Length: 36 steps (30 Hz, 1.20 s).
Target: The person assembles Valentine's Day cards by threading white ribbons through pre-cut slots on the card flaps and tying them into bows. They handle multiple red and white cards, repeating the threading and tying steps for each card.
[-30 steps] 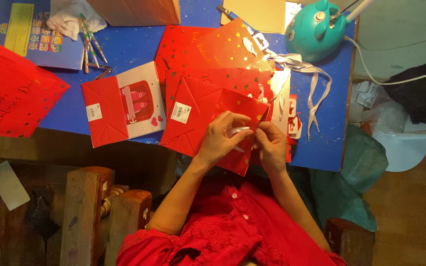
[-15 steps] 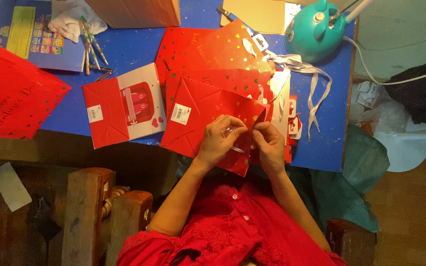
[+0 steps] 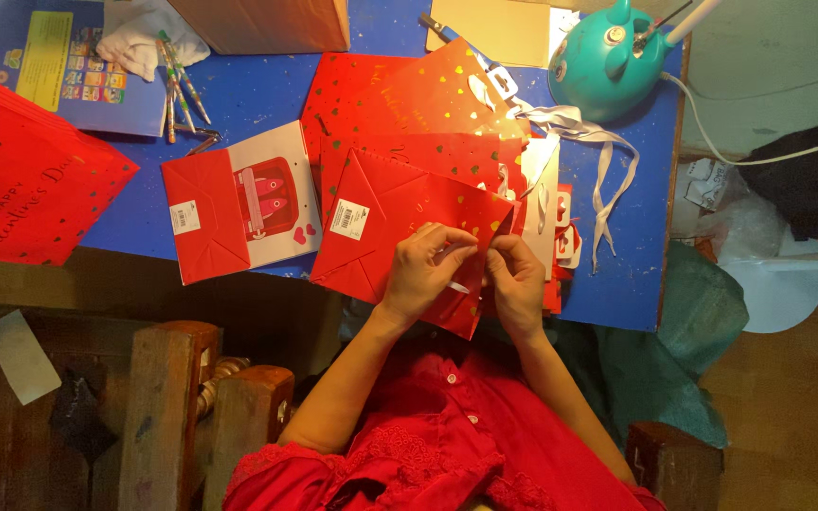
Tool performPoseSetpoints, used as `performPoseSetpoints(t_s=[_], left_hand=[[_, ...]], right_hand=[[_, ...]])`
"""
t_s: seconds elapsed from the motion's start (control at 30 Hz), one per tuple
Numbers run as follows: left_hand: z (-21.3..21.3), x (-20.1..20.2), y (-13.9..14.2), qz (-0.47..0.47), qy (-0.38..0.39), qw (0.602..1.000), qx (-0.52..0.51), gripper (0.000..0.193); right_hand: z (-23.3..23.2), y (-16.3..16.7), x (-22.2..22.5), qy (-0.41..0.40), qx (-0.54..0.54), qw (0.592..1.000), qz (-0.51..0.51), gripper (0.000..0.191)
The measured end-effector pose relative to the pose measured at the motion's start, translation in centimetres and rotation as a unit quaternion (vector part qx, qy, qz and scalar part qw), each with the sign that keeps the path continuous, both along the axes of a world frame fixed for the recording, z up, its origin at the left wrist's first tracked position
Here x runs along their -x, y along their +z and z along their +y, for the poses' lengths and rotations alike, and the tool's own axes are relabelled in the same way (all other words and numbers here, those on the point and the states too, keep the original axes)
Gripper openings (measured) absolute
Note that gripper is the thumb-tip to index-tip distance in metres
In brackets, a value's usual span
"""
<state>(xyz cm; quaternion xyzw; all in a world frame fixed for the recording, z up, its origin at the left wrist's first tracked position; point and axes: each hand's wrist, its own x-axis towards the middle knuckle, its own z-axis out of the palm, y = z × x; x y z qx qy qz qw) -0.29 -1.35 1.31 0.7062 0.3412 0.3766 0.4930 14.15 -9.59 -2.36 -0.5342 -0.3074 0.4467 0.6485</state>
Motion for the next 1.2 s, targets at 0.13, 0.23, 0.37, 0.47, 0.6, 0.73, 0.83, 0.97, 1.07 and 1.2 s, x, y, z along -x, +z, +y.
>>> performPoseSetpoints(t_s=[0.13, 0.23, 0.37, 0.47, 0.6, 0.73, 0.83, 0.97, 1.07, 1.2], left_hand=[[-0.3, -0.1, -0.2, -0.022, 0.013, 1.000, 0.016, 0.011], [-0.5, -0.1, -0.3, -0.026, 0.009, 1.000, 0.013, 0.010], [-0.5, -0.1, -0.3, -0.042, 0.005, 0.999, 0.008, 0.012], [-0.4, 0.0, -0.2, -0.048, -0.007, 0.998, 0.027, 0.015], [-0.4, 0.1, -0.3, -0.027, -0.009, 1.000, -0.001, 0.017], [-0.3, 0.1, -0.8, -0.019, -0.009, 0.999, -0.033, 0.014], [-0.3, 0.1, -1.2, -0.016, 0.001, 1.000, 0.020, 0.011], [0.0, 0.2, -1.0, -0.069, 0.021, 0.993, 0.088, 0.009], [0.9, 0.9, 0.1, -0.084, 0.092, 0.975, 0.183, 0.014], [1.4, 2.4, 2.2, 0.111, 0.221, 0.923, -0.294, 0.023]], right_hand=[[-0.1, -0.1, 0.0, 0.002, -0.008, 0.999, -0.047, 0.008], [-0.2, -0.3, -0.2, 0.014, -0.002, 1.000, -0.024, 0.008], [-0.2, -0.5, -0.1, 0.009, -0.003, 0.999, -0.036, 0.008], [-0.2, -0.5, 0.0, 0.004, -0.001, 0.999, -0.043, 0.008], [-0.3, -0.3, 0.0, -0.005, 0.000, 0.999, -0.049, 0.008], [-0.2, -0.3, 0.4, -0.025, 0.002, 0.999, -0.026, 0.009], [-0.1, -0.3, 0.6, -0.035, 0.004, 0.999, -0.019, 0.014], [0.0, -0.2, 0.7, -0.031, -0.025, 0.998, -0.041, 0.021], [0.0, 0.1, 0.7, -0.029, -0.034, 0.996, -0.073, 0.024], [0.1, 0.3, 0.8, -0.030, -0.037, 0.996, -0.081, 0.027]])
